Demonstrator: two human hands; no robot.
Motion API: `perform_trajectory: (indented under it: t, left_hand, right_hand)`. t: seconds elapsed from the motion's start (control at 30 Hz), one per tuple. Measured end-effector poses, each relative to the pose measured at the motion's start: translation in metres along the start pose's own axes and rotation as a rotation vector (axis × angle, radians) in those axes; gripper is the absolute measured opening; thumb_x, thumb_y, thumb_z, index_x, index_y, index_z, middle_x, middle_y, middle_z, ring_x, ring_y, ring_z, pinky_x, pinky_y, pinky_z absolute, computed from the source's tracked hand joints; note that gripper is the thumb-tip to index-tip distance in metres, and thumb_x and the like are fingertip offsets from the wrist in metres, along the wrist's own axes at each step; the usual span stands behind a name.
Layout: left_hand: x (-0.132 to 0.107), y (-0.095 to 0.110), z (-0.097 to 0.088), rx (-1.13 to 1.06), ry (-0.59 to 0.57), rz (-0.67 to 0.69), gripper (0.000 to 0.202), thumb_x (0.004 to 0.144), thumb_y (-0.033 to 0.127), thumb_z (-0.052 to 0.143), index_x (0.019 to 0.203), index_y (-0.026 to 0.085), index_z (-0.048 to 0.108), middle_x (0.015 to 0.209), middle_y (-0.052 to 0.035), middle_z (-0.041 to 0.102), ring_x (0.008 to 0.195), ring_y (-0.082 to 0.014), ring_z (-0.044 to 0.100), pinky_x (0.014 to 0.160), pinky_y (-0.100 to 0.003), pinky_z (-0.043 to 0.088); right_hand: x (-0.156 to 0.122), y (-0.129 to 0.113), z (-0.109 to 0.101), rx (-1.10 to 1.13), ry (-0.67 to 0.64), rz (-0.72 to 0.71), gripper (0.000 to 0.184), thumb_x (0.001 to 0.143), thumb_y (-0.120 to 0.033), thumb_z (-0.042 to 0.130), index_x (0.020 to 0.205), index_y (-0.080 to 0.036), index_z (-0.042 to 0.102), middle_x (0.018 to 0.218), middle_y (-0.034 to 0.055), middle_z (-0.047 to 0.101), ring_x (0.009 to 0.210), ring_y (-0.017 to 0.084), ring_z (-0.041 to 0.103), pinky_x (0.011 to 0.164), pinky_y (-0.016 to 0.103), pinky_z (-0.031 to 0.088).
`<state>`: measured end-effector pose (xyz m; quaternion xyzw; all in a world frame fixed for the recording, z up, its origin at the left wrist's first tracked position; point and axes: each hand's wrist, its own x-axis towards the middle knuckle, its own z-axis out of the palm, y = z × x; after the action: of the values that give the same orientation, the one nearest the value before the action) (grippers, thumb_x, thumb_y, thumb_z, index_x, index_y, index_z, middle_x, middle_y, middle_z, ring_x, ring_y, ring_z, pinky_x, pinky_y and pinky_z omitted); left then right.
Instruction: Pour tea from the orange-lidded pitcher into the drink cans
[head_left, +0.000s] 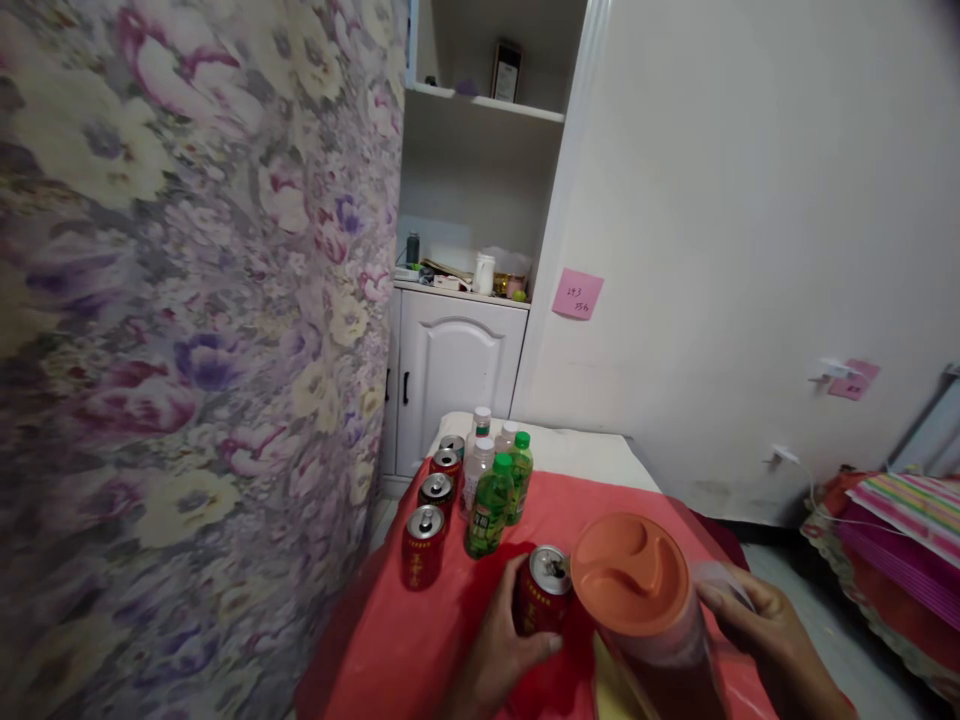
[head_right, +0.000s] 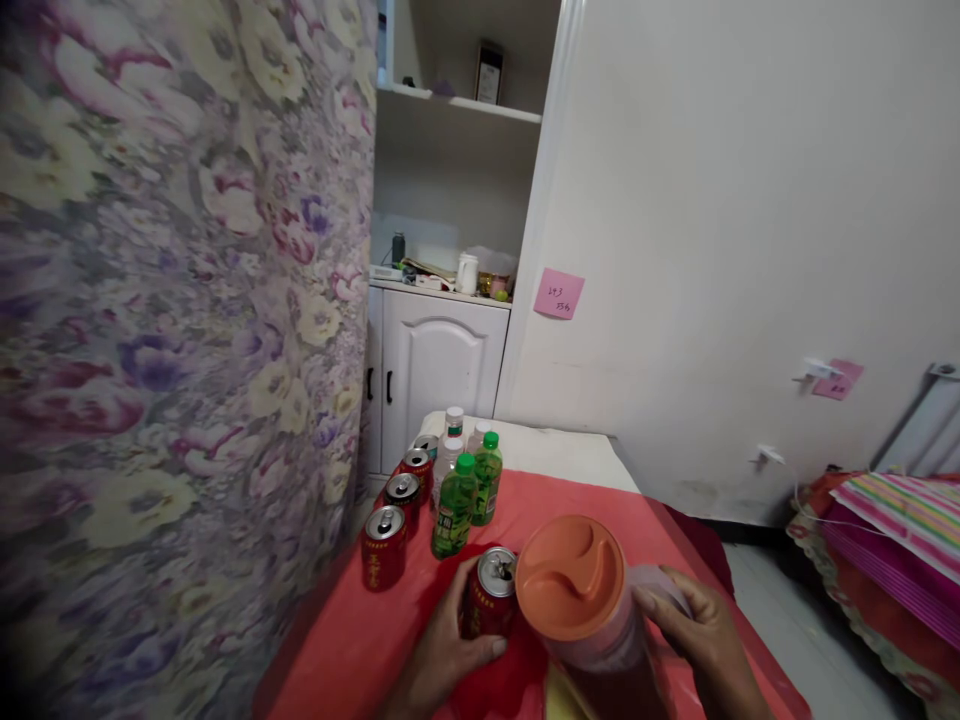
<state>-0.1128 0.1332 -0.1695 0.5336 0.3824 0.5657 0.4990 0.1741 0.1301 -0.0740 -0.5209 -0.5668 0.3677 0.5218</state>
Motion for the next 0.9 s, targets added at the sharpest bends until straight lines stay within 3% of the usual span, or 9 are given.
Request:
perform_trajectory:
  t: [0.27,0.53,0.77,0.9]
  left_hand:
    - [0.0004,-0.0042,-0.0013,0.047,0.009,-0.010,0.086,0.059,0.036,0.088,0.137,0.025,0.054,0.143,-0.0147,0.064,0.135,-0.0408,0.055,0.117,-0.057,0.039]
    - [0.0008,-0.0073,-0.0011,0.028,0.002,-0.004,0.085,0.059,0.033,0.087,0.136,0.025,0.053,0.140,-0.0139,0.065,0.133,-0.0401,0.056,0.115,-0.056,0.040]
    - [0.0010,-0.0065,-0.0010,0.008,-0.019,-0.019,0.084,0.058,0.023,0.081,0.136,0.024,0.047,0.141,-0.0149,0.063,0.133,-0.0365,0.056,0.116,-0.052,0.038]
    - [0.0013,-0.0062,-0.0016,0.029,-0.014,-0.028,0.084,0.058,0.023,0.081,0.135,0.024,0.047,0.141,-0.0153,0.063,0.134,-0.0371,0.055,0.116,-0.052,0.038]
  right_hand:
    - [0.0019,-0.0014,-0.0074,-0.031,-0.010,-0.018,0.053,0.070,-0.066,0.076,0.058,-0.020,0.054,0.060,-0.0055,0.032,0.058,0.011,0.025,0.052,0.027,0.022]
    - [0.0014,-0.0034,-0.0088,-0.039,-0.007,-0.032,0.049,0.071,-0.066,0.076,0.067,-0.018,0.065,0.060,-0.0054,0.033,0.058,0.012,0.026,0.053,0.027,0.023]
    - [-0.0004,-0.0062,-0.0081,-0.026,0.012,-0.032,0.046,0.071,-0.062,0.076,0.065,-0.019,0.063,0.060,-0.0054,0.036,0.059,0.012,0.028,0.053,0.027,0.024]
    - [-0.0003,-0.0072,-0.0091,-0.025,0.005,-0.030,0.047,0.072,-0.060,0.076,0.059,-0.020,0.055,0.061,-0.0045,0.041,0.059,0.012,0.032,0.054,0.027,0.027]
